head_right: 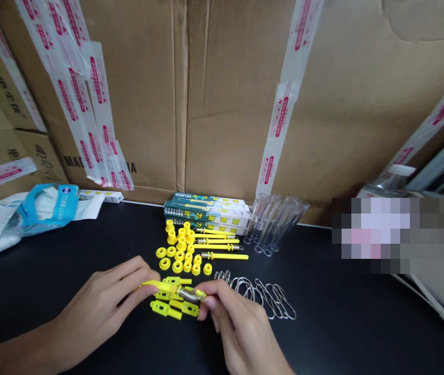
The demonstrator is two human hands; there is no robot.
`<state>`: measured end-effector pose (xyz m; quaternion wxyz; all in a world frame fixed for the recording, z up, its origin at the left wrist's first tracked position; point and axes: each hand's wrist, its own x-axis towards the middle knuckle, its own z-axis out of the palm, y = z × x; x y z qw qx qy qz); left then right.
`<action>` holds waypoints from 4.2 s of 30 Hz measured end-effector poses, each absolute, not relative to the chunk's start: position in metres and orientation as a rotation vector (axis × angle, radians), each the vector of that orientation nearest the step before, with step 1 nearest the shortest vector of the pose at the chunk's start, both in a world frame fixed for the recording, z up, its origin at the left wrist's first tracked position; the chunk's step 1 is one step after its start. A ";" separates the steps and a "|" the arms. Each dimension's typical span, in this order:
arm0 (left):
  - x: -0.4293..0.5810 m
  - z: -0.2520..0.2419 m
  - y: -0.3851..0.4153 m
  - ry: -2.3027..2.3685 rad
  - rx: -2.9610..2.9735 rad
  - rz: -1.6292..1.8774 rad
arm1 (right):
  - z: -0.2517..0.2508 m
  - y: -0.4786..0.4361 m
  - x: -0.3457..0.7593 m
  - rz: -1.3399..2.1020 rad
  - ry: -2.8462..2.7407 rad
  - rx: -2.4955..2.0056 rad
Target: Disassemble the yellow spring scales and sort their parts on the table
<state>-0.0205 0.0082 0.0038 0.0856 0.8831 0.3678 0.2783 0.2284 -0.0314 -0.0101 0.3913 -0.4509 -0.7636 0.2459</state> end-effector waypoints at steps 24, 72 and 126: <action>-0.026 0.003 0.017 1.035 2.568 0.847 | -0.010 -0.033 0.228 0.712 -1.848 -1.191; -0.014 0.009 0.004 1.008 2.970 0.848 | -0.011 -0.032 0.206 0.498 -2.034 -0.890; -0.010 0.010 -0.003 0.826 2.858 1.002 | -0.001 -0.038 0.208 0.772 -2.091 -0.898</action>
